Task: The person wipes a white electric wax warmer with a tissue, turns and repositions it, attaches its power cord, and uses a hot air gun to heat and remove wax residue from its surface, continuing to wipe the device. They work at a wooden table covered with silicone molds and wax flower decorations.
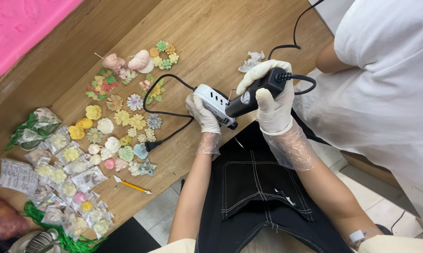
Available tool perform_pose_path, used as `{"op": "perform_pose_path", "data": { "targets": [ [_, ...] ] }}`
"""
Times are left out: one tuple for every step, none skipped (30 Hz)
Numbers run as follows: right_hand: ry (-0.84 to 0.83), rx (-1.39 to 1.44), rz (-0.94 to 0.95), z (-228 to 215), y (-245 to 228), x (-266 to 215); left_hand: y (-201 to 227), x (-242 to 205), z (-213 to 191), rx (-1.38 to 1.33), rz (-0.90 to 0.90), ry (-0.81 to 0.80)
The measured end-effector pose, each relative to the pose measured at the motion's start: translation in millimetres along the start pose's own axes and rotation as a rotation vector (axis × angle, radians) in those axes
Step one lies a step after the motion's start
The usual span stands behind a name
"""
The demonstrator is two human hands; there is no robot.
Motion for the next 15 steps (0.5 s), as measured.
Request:
{"op": "perform_pose_path", "data": {
  "targets": [
    [-0.002, -0.041, -0.042, -2, -2, -2, 0, -1, 0, -0.011, -0.004, 0.000],
    [-0.016, -0.077, -0.081, -2, -3, -2, 1, -2, 0, -0.027, -0.009, 0.012],
    [-0.036, -0.075, -0.074, -3, -5, -6, -1, -3, 2, -0.034, -0.016, 0.030],
    [-0.026, -0.088, -0.108, -1, -7, -10, 0, -1, 0, -0.028, -0.020, 0.034],
    [-0.015, -0.099, -0.142, 1, -9, -13, 0, 2, -3, -0.021, -0.025, 0.037],
    [-0.037, -0.097, -0.138, 2, -11, -16, -4, 2, -3, -0.032, -0.030, 0.056],
    [-0.002, -0.085, -0.157, 0, -15, -18, -7, 1, -1, -0.015, -0.027, 0.055],
    [0.036, -0.073, -0.175, -2, -19, -21, -10, 1, 0, 0.004, -0.024, 0.053],
    [0.016, -0.070, -0.171, -1, -19, -20, -8, 1, 0, -0.006, -0.029, 0.070],
    [0.028, -0.105, -0.154, -1, -19, -22, -7, 0, 0, 0.002, -0.032, 0.062],
    [0.039, -0.140, -0.138, -2, -19, -24, -7, -1, 0, 0.010, -0.036, 0.053],
    [0.024, -0.140, -0.132, 1, -17, -24, -3, -2, -1, 0.003, -0.043, 0.065],
    [0.045, -0.120, -0.140, 1, -15, -24, -1, -3, -1, -0.004, -0.055, 0.047],
    [0.067, -0.100, -0.144, 1, -14, -26, 2, -5, -1, -0.008, -0.070, 0.029],
    [0.054, -0.101, -0.135, 3, -14, -27, -4, -4, 1, -0.012, -0.080, 0.041]
  ]
}}
Point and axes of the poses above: each hand's wrist, its own x-axis towards the middle knuckle, its own z-axis out of the palm, y = z × x, the point moved 5 cm from there along x, towards the middle knuckle, and after that the axes turned 2 degrees about -z, right-handed, at the moved point
